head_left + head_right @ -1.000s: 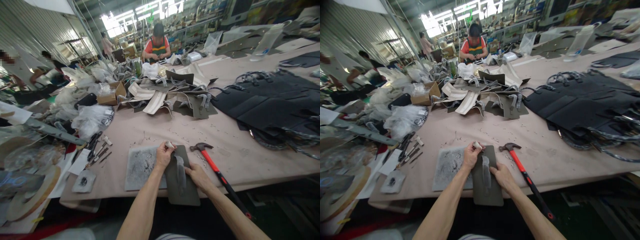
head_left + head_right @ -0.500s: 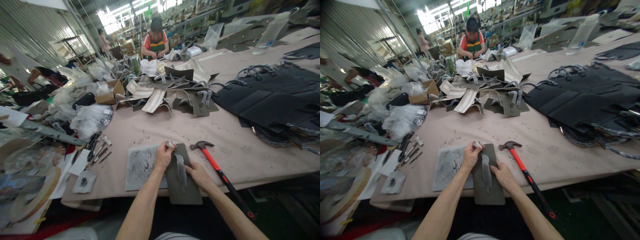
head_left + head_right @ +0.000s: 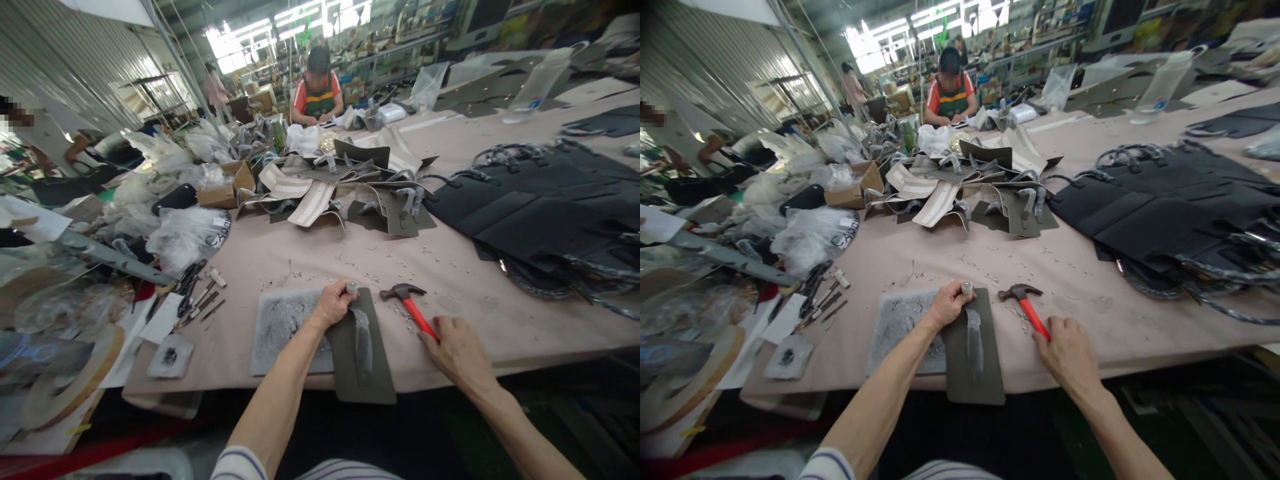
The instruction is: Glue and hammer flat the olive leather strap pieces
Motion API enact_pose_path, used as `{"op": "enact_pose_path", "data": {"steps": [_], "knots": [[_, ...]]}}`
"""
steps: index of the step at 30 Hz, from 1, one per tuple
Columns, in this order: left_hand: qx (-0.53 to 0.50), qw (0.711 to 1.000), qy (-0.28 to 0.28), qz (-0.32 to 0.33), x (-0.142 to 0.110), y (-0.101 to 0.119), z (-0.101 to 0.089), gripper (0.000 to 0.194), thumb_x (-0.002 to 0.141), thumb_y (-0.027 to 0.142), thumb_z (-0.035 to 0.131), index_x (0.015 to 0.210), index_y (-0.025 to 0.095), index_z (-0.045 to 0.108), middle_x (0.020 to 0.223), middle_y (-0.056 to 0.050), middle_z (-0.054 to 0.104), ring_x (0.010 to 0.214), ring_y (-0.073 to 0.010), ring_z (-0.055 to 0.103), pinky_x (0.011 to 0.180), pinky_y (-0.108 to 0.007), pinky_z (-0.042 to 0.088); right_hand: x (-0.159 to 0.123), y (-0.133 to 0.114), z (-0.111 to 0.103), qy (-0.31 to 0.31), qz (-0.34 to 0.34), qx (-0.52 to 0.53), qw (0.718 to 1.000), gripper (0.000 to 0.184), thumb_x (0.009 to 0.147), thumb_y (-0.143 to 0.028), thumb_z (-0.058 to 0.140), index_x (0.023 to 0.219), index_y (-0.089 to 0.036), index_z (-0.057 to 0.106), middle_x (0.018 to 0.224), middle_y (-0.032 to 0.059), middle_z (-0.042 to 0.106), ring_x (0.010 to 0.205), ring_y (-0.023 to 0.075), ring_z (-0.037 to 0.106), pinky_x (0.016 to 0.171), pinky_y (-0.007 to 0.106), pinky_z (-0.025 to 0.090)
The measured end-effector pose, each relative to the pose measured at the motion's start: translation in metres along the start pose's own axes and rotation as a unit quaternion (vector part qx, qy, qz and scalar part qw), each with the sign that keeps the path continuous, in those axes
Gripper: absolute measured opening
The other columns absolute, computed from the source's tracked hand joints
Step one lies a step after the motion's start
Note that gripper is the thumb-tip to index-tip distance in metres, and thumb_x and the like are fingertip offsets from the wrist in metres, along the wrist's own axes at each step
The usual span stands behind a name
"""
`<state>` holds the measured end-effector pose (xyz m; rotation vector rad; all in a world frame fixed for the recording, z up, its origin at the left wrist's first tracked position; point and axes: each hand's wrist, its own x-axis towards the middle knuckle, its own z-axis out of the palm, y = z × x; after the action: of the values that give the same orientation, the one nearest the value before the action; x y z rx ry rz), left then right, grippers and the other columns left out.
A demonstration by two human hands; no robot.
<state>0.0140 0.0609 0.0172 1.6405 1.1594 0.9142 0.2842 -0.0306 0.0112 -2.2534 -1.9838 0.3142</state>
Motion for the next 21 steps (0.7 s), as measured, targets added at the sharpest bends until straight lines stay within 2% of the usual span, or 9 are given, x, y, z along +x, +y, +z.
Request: {"op": "enact_pose_path", "data": {"steps": [2,3,6,8,10,12,15,18,21], "knots": [[-0.015,1.0,-0.005,0.005,0.0,-0.001,-0.001,0.009,0.081,0.013,0.058,0.083,0.017,0.066,0.08,-0.002,0.07,0.08,-0.0164,0.062,0.08,-0.026,0.048,0.004,0.006,-0.004,-0.098,0.048,0.108,0.988,0.008,0.087,-0.027,0.052,0.084,-0.019,0.053,0.08,0.0082,0.056,0.074,0.0223,0.055,0.068,0.034,0.041],[-0.02,1.0,-0.004,0.009,0.0,-0.002,-0.001,0.009,0.081,0.013,0.058,0.083,0.017,0.066,0.08,-0.002,0.07,0.079,-0.0163,0.062,0.08,-0.026,0.048,0.006,0.004,-0.008,-0.16,0.089,0.2,0.963,0.006,0.084,-0.023,0.052,0.08,-0.021,0.049,0.074,0.0041,0.053,0.066,0.0184,0.052,0.064,0.032,0.041],[-0.026,0.999,0.005,0.023,-0.003,-0.006,0.0,0.009,0.082,0.014,0.058,0.084,0.017,0.066,0.081,-0.002,0.069,0.079,-0.0161,0.062,0.079,-0.026,0.048,0.006,-0.011,-0.026,-0.307,0.184,0.427,0.83,0.01,0.079,-0.021,0.05,0.074,-0.023,0.042,0.064,-0.003,0.044,0.049,0.0108,0.039,0.05,0.026,0.037],[-0.023,0.999,0.012,0.028,-0.005,-0.01,0.002,0.009,0.083,0.015,0.058,0.085,0.018,0.067,0.082,-0.002,0.069,0.08,-0.0162,0.062,0.079,-0.026,0.048,0.004,-0.027,-0.043,-0.317,0.194,0.481,0.795,0.009,0.083,-0.028,0.047,0.076,-0.023,0.042,0.062,-0.0058,0.04,0.043,0.0089,0.032,0.043,0.024,0.032],[-0.021,0.999,0.017,0.031,-0.007,-0.014,0.003,0.01,0.083,0.015,0.058,0.087,0.018,0.067,0.083,-0.002,0.07,0.081,-0.0162,0.063,0.08,-0.026,0.048,0.002,-0.043,-0.06,-0.246,0.158,0.498,0.816,0.02,0.09,-0.042,0.043,0.082,-0.024,0.045,0.06,-0.0076,0.037,0.04,0.0091,0.028,0.04,0.023,0.027],[-0.02,0.999,0.018,0.035,-0.007,-0.017,0.003,0.011,0.084,0.015,0.057,0.088,0.018,0.067,0.083,-0.001,0.07,0.082,-0.0163,0.063,0.082,-0.027,0.049,0.002,-0.059,-0.075,-0.112,0.068,0.478,0.869,0.034,0.094,-0.056,0.038,0.086,-0.024,0.048,0.058,-0.0066,0.039,0.042,0.0108,0.034,0.041,0.024,0.028],[-0.015,0.999,0.022,0.042,-0.008,-0.02,0.004,0.011,0.084,0.016,0.058,0.088,0.018,0.068,0.085,-0.002,0.071,0.083,-0.0168,0.063,0.083,-0.027,0.05,0.006,-0.077,-0.088,0.046,-0.077,0.309,0.947,0.036,0.096,-0.055,0.037,0.082,-0.023,0.048,0.057,-0.0026,0.046,0.048,0.0134,0.042,0.049,0.027,0.028],[-0.012,0.999,0.027,0.034,-0.008,-0.022,0.004,0.011,0.083,0.015,0.058,0.088,0.018,0.068,0.083,-0.002,0.07,0.08,-0.0167,0.063,0.079,-0.027,0.049,0.015,-0.086,-0.099,-0.021,-0.141,0.129,0.981,0.028,0.096,-0.043,0.043,0.079,-0.023,0.05,0.054,-0.0014,0.047,0.045,0.013,0.038,0.05,0.029,0.02],[-0.014,0.999,0.024,0.033,-0.008,-0.024,0.004,0.013,0.083,0.013,0.058,0.089,0.018,0.068,0.082,-0.002,0.071,0.079,-0.0163,0.063,0.078,-0.027,0.049,0.02,-0.093,-0.126,-0.038,-0.171,0.103,0.979,0.029,0.097,-0.042,0.043,0.075,-0.023,0.049,0.053,-0.0014,0.049,0.044,0.0125,0.038,0.05,0.028,0.019]]}}
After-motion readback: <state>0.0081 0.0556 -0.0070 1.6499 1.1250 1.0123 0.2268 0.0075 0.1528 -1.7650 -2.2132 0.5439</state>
